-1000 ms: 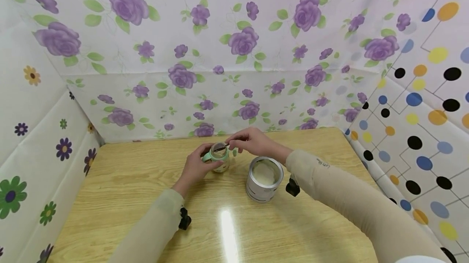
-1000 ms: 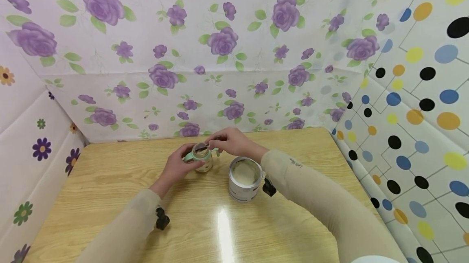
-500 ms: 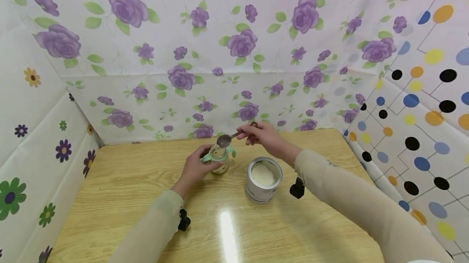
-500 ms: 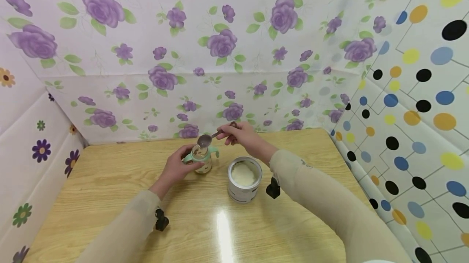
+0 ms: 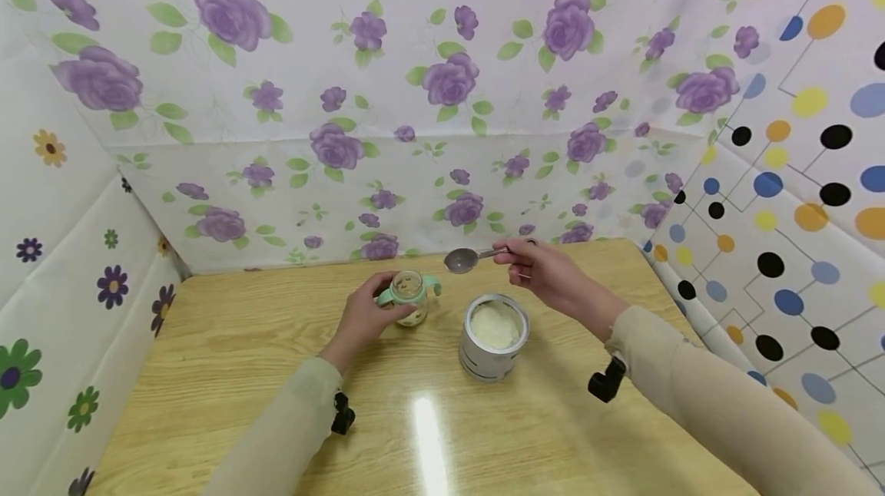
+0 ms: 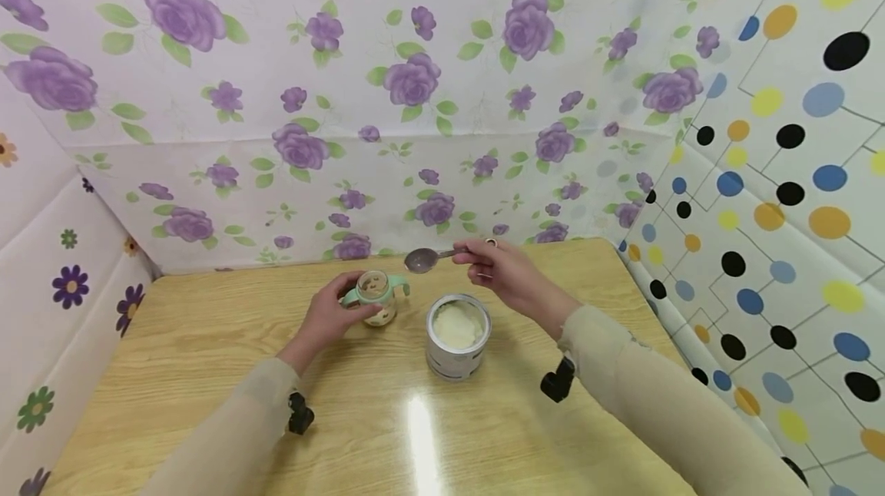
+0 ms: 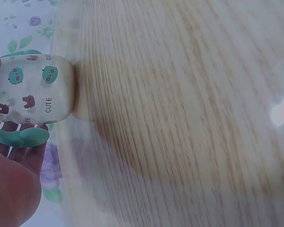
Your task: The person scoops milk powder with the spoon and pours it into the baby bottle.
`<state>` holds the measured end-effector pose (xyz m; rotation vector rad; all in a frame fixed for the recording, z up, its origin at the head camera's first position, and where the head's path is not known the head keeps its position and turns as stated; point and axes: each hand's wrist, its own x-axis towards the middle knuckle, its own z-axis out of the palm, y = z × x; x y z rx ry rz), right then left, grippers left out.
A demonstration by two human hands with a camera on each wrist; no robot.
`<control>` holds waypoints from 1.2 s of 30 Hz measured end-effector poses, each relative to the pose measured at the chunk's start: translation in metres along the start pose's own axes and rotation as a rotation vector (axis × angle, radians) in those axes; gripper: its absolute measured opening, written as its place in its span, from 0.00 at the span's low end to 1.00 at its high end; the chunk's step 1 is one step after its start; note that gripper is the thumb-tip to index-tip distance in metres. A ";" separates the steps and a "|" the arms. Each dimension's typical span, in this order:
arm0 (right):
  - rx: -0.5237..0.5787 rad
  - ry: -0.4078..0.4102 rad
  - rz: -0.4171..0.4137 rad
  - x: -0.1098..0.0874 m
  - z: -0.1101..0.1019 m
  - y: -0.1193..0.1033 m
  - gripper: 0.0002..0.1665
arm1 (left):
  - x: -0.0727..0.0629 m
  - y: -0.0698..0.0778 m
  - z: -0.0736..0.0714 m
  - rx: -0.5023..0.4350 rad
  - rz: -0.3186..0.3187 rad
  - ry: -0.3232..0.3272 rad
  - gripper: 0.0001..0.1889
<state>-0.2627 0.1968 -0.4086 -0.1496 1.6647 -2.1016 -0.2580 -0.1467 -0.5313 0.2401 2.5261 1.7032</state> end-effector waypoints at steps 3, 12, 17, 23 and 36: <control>-0.032 0.023 -0.005 -0.016 -0.014 0.004 0.19 | -0.001 0.001 -0.001 -0.006 -0.002 -0.004 0.36; -0.147 0.060 -0.022 -0.052 -0.046 0.028 0.22 | 0.001 0.000 -0.002 0.020 0.028 -0.005 0.36; -0.209 0.056 -0.023 -0.059 -0.053 0.044 0.25 | 0.002 0.001 -0.002 0.036 0.034 -0.008 0.37; -0.249 0.058 -0.016 -0.060 -0.055 0.056 0.31 | 0.001 0.003 -0.003 0.061 0.030 -0.012 0.42; -0.321 0.057 -0.015 -0.065 -0.055 0.057 0.27 | -0.002 0.036 -0.021 0.129 0.126 -0.034 0.48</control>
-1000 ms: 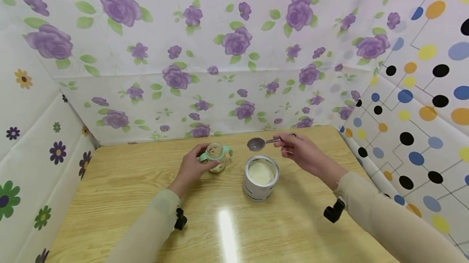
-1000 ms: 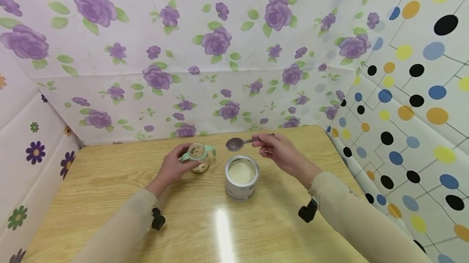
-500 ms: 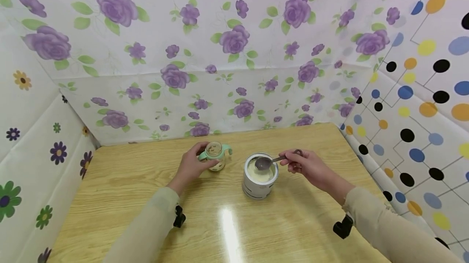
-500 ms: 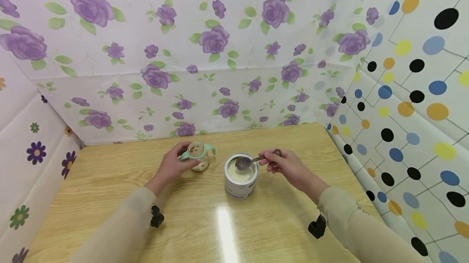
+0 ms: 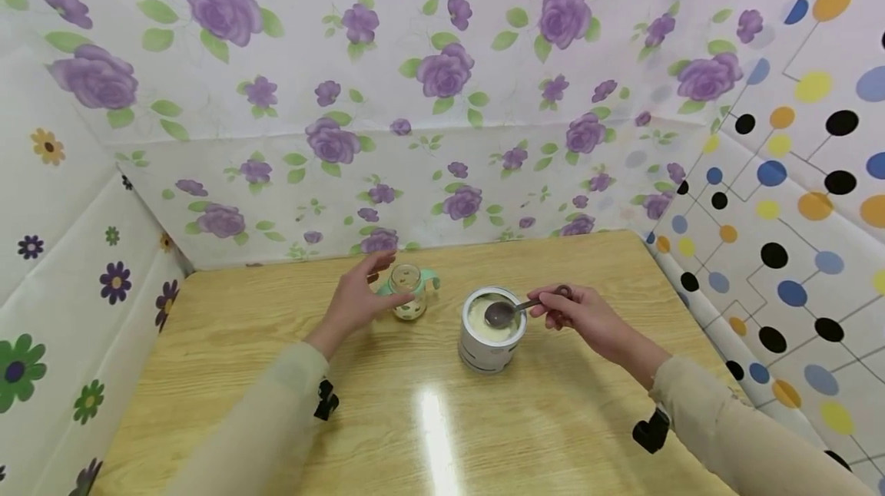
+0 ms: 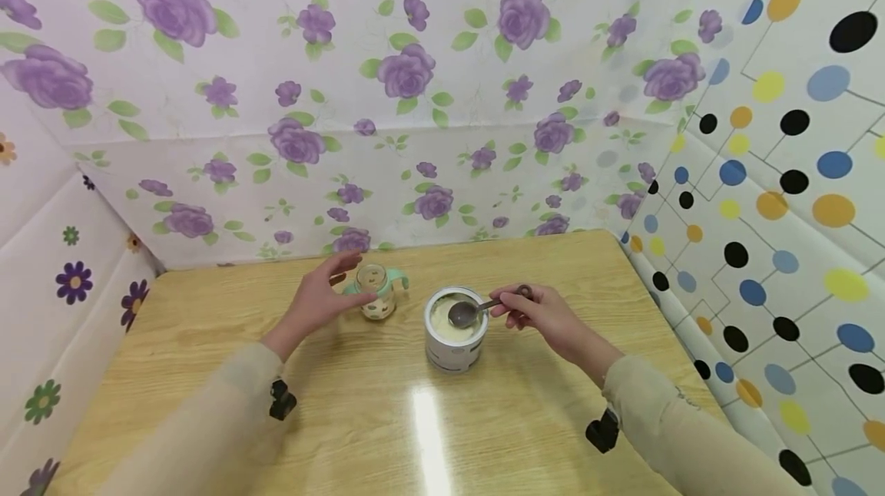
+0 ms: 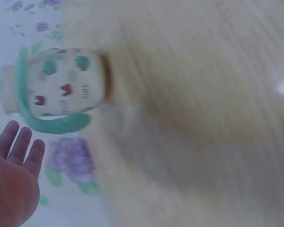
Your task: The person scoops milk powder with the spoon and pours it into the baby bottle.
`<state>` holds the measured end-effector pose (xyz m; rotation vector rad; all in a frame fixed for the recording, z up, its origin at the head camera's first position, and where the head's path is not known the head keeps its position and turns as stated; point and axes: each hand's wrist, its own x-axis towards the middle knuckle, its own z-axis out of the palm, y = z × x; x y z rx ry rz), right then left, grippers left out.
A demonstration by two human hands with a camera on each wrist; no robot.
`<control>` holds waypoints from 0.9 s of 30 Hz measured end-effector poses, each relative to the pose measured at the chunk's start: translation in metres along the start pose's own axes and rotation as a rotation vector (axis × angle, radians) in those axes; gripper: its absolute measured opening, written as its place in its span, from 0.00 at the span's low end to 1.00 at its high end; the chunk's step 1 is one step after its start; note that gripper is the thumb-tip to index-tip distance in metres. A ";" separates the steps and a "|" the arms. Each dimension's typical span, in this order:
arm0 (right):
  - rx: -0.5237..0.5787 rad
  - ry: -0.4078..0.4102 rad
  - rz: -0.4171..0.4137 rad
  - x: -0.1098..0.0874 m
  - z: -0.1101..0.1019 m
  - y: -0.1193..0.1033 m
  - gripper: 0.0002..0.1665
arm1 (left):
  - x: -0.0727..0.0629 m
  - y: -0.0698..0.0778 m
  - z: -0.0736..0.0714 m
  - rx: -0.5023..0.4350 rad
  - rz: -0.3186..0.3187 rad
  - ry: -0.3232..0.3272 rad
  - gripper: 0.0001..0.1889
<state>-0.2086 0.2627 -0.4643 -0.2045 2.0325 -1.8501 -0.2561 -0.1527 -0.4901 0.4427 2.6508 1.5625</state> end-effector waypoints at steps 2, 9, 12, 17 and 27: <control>-0.002 0.000 0.004 0.000 0.000 -0.001 0.27 | 0.000 0.010 -0.005 0.014 0.031 -0.008 0.47; -0.033 -0.007 -0.001 0.001 0.001 0.001 0.30 | -0.002 0.041 -0.012 0.042 0.104 -0.077 0.47; -0.057 -0.006 -0.012 0.002 0.002 0.001 0.31 | -0.003 0.050 -0.008 0.053 0.117 -0.113 0.47; -0.083 -0.001 -0.025 0.001 0.002 0.000 0.31 | -0.006 0.059 0.006 0.072 0.154 -0.175 0.50; -0.114 0.010 -0.043 -0.001 0.005 -0.001 0.28 | -0.015 0.065 0.036 0.062 0.154 -0.272 0.56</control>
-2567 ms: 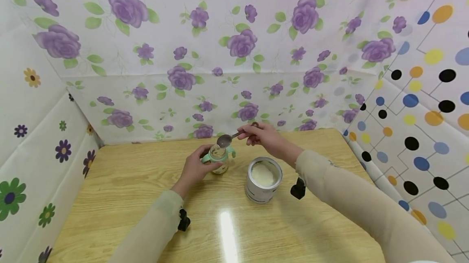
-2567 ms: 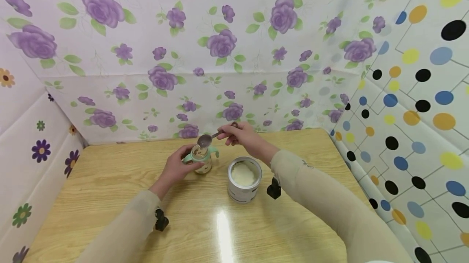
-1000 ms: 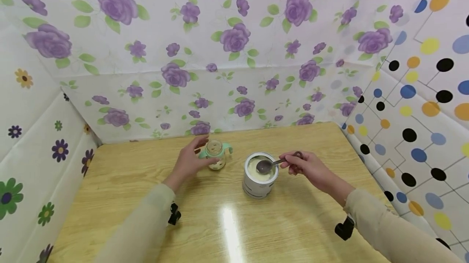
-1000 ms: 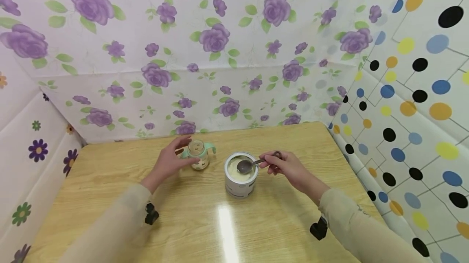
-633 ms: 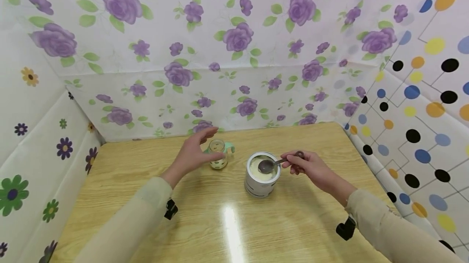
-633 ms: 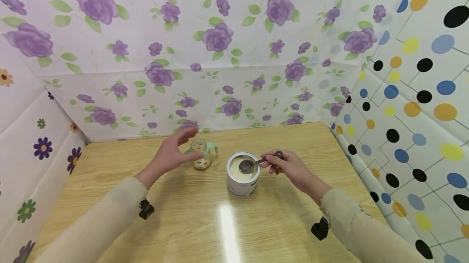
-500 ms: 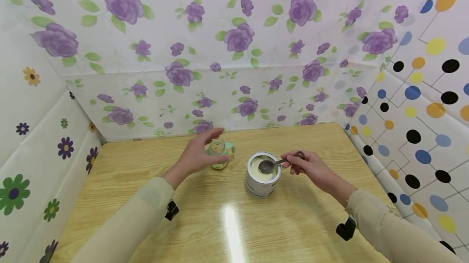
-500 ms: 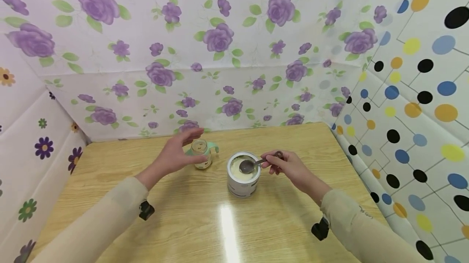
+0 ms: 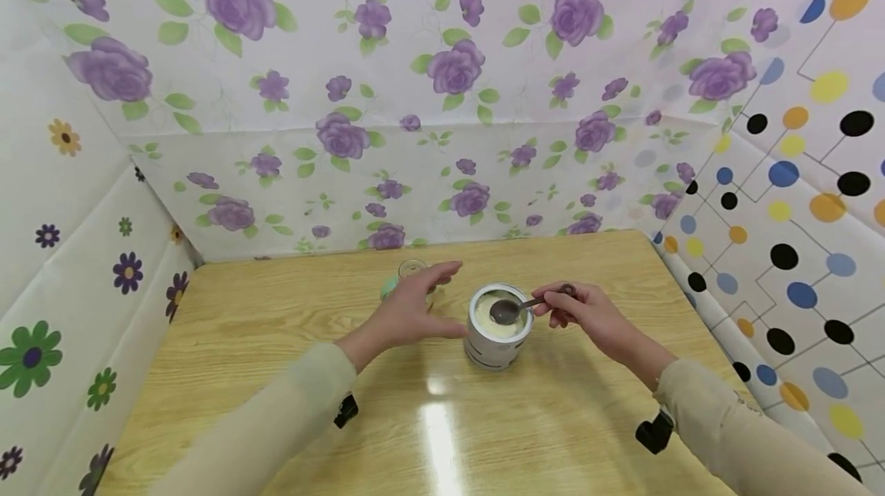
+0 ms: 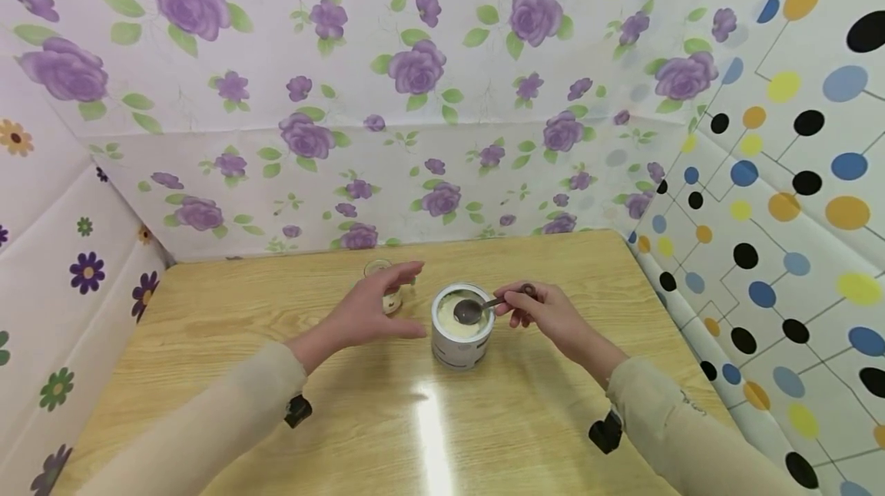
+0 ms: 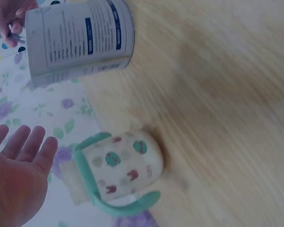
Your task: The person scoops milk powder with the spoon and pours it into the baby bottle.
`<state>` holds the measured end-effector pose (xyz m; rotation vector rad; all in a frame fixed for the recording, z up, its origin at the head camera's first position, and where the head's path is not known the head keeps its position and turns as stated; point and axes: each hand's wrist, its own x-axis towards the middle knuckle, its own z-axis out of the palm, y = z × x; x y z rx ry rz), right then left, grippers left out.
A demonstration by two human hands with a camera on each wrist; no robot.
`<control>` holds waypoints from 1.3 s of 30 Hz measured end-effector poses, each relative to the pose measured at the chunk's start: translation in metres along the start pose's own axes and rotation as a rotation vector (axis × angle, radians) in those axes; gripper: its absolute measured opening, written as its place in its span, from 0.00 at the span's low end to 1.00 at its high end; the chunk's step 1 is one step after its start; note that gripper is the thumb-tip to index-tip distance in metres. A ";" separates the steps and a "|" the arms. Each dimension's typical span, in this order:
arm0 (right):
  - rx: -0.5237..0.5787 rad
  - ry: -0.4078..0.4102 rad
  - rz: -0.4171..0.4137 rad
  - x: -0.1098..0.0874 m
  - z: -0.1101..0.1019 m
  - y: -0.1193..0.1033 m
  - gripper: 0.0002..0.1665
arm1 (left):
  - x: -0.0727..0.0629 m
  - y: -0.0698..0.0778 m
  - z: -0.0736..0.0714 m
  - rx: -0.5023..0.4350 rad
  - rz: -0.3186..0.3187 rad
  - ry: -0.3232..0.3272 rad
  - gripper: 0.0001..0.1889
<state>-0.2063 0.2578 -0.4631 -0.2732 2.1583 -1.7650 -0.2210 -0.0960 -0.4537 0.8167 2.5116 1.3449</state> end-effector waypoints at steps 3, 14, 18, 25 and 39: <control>-0.033 0.012 -0.013 -0.002 0.002 -0.001 0.26 | 0.001 -0.002 0.012 -0.022 -0.022 -0.006 0.57; -0.092 0.069 -0.076 -0.010 0.012 -0.006 0.23 | 0.007 -0.014 0.052 -0.058 -0.021 0.001 0.58; -0.096 0.096 -0.100 -0.014 0.014 -0.007 0.22 | 0.007 -0.019 0.062 -0.098 -0.041 0.016 0.59; -0.124 0.121 -0.163 -0.020 0.020 -0.007 0.19 | 0.008 -0.027 0.076 -0.179 -0.061 0.056 0.60; -0.278 0.108 -0.305 -0.027 0.030 -0.010 0.18 | 0.009 -0.026 0.087 -0.334 -0.064 0.109 0.50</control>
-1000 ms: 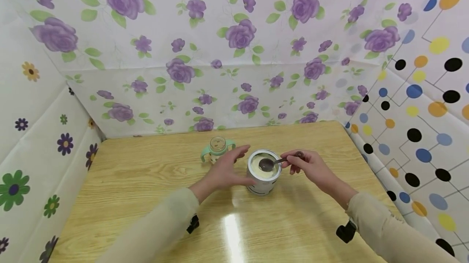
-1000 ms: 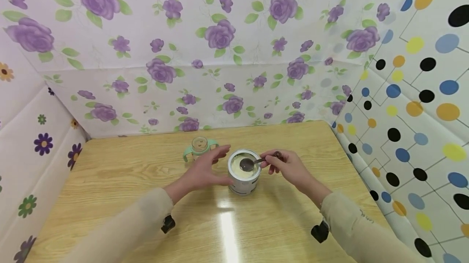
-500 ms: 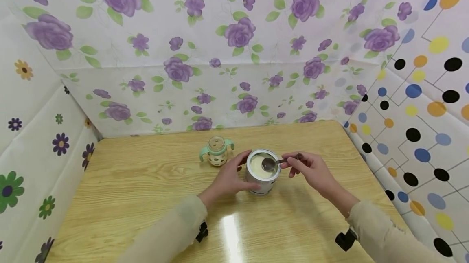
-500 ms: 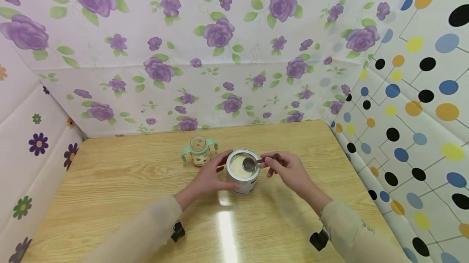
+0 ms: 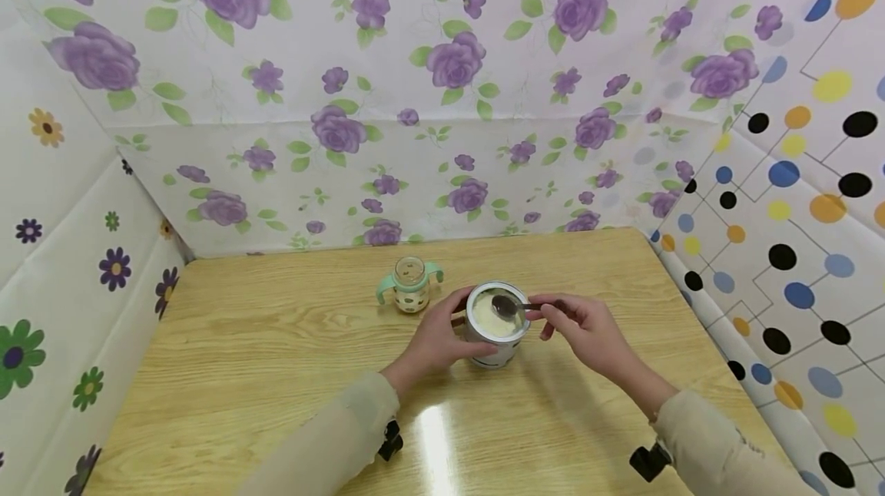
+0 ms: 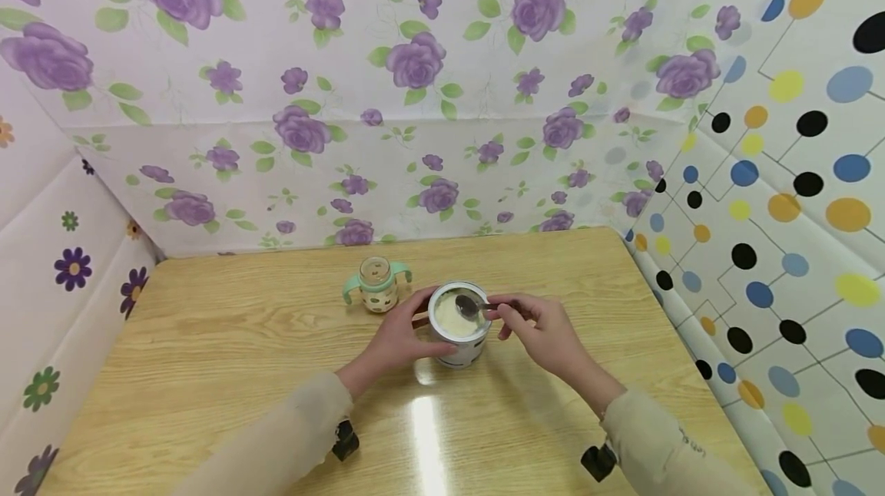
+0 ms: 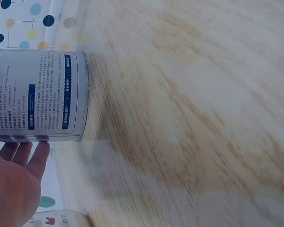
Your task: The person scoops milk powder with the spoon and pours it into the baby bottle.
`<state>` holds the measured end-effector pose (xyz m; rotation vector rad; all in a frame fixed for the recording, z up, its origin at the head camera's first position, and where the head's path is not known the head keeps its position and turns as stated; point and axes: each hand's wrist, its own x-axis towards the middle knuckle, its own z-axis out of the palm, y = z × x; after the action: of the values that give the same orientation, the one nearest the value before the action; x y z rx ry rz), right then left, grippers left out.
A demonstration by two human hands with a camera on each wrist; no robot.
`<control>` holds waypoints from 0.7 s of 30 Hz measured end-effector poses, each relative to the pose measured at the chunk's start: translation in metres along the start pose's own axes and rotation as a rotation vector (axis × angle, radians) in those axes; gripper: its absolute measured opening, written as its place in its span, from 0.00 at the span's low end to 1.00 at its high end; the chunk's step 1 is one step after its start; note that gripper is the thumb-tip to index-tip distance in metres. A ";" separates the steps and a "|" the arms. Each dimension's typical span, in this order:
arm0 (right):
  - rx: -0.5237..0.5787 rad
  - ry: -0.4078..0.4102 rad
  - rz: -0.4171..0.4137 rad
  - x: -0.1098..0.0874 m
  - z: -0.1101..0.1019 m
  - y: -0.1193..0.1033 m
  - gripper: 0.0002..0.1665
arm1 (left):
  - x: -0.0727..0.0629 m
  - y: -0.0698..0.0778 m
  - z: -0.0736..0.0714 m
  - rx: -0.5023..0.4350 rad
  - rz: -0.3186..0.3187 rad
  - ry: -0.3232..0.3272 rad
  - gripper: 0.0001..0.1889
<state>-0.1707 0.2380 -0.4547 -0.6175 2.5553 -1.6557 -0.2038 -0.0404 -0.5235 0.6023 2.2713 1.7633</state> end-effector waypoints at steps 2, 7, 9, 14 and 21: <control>-0.023 0.007 -0.004 0.000 -0.001 0.001 0.17 | 0.000 0.000 0.000 -0.004 0.000 0.002 0.50; -0.105 0.030 -0.004 0.001 -0.002 0.006 0.17 | 0.000 -0.001 0.000 -0.006 0.001 0.000 0.50; -0.140 0.036 -0.002 0.003 -0.002 0.007 0.16 | 0.000 -0.002 0.000 -0.007 0.002 0.000 0.50; -0.203 0.035 -0.022 0.011 0.000 0.009 0.16 | 0.000 -0.002 0.000 -0.010 0.002 0.002 0.50; -0.227 -0.022 -0.016 0.021 0.005 0.004 0.16 | 0.000 -0.001 0.000 -0.012 -0.003 -0.007 0.49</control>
<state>-0.1902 0.2283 -0.4569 -0.6657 2.7507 -1.3647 -0.2039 -0.0413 -0.5248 0.6015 2.2540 1.7688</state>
